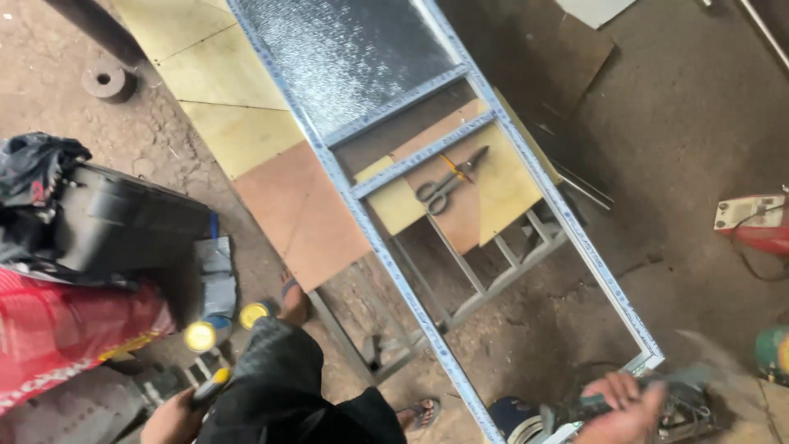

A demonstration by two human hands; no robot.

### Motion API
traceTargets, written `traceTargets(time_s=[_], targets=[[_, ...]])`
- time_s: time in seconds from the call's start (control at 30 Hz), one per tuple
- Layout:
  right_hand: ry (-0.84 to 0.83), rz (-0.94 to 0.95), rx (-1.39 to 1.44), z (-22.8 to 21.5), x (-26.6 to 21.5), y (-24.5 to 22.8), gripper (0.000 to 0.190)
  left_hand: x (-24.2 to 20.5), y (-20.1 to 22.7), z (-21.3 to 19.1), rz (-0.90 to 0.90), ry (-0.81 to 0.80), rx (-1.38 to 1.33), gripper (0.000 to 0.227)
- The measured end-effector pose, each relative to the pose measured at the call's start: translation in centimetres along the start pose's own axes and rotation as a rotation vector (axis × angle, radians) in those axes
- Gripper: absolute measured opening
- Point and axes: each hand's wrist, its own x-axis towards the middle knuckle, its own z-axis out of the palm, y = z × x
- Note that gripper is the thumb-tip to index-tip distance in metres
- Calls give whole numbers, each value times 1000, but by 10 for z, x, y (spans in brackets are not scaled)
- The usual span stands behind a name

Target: Securing a textured sheet into an aluminum frame using a hammer and a screwdriver as a punch.

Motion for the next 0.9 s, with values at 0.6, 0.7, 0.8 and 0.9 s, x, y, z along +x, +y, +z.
traceTargets(time_s=[0.6,0.7,0.8,0.9], targets=[[-34,420,-1569,82,-191,301,47,72,53,-263,477,268,26,58],[-108,351,-1678,63,-198,329,41,89,75,-276,560,200,187,71],[105,844,-1599,151,-208,332,30,115,101,-307,683,248,213,74],[-21,661,-1987,60,-163,433,47,160,142,-360,741,237,255,76]])
